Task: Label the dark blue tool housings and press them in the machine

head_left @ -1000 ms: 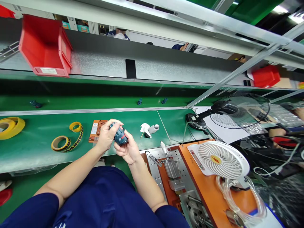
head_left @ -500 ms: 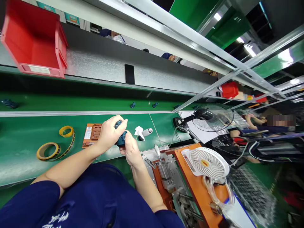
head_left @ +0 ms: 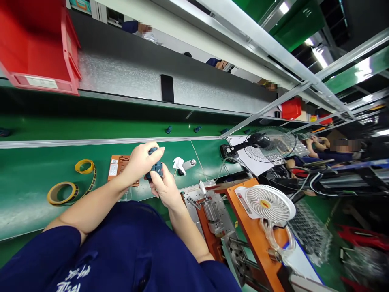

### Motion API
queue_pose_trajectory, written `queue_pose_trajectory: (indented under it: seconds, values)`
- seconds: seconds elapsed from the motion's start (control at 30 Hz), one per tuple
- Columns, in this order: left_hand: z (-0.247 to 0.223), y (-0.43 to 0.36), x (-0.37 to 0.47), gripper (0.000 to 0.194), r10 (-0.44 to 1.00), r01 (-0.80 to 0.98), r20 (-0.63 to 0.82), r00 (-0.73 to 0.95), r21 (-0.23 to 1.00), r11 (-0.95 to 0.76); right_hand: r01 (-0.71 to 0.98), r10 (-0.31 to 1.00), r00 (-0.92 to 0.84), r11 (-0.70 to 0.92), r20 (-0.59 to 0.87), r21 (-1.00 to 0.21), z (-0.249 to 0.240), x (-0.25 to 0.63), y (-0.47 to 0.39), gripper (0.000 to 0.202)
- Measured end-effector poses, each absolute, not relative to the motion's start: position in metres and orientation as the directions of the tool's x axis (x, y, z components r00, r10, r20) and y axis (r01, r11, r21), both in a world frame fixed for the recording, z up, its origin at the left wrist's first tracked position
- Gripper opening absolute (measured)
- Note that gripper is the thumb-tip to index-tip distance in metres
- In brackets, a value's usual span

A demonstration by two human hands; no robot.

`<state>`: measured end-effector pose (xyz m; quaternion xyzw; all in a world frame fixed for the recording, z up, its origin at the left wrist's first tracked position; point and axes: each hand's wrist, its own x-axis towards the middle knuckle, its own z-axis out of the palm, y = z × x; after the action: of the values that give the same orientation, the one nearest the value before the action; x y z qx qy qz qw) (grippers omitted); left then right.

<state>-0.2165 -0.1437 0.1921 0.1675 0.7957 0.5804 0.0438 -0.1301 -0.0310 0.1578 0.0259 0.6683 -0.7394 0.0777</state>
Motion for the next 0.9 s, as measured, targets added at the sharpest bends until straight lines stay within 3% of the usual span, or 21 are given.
queue_pose_trajectory:
  seconds: [0.3,0.43,0.6,0.77,0.9]
  values:
    - [0.180,-0.149,-0.223,0.036,0.365,0.127,0.062,-0.929,0.979,0.159,0.158,-0.032,-0.987,-0.141,-0.155,-0.977,0.155,-0.128,-0.041,0.043]
    - [0.180,-0.149,-0.216,0.035,0.335,0.204,0.124,-0.934,0.955,0.215,0.173,0.015,-0.984,-0.175,-0.178,-0.969,0.154,-0.130,-0.042,0.051]
    - [0.177,-0.147,-0.214,0.033,0.321,0.271,0.185,-0.929,0.930,0.247,0.147,0.066,-0.987,-0.012,-0.147,-0.989,0.147,-0.130,-0.040,0.045]
    - [0.163,-0.147,-0.219,0.033,0.396,0.241,0.204,-0.895,0.969,0.045,0.087,0.106,-0.992,0.233,-0.063,-0.969,0.145,-0.123,-0.033,0.042]
    - [0.155,-0.147,-0.221,0.033,0.421,0.044,0.123,-0.898,0.980,-0.192,0.020,0.063,-0.998,0.233,-0.006,-0.972,0.149,-0.116,-0.032,0.062]
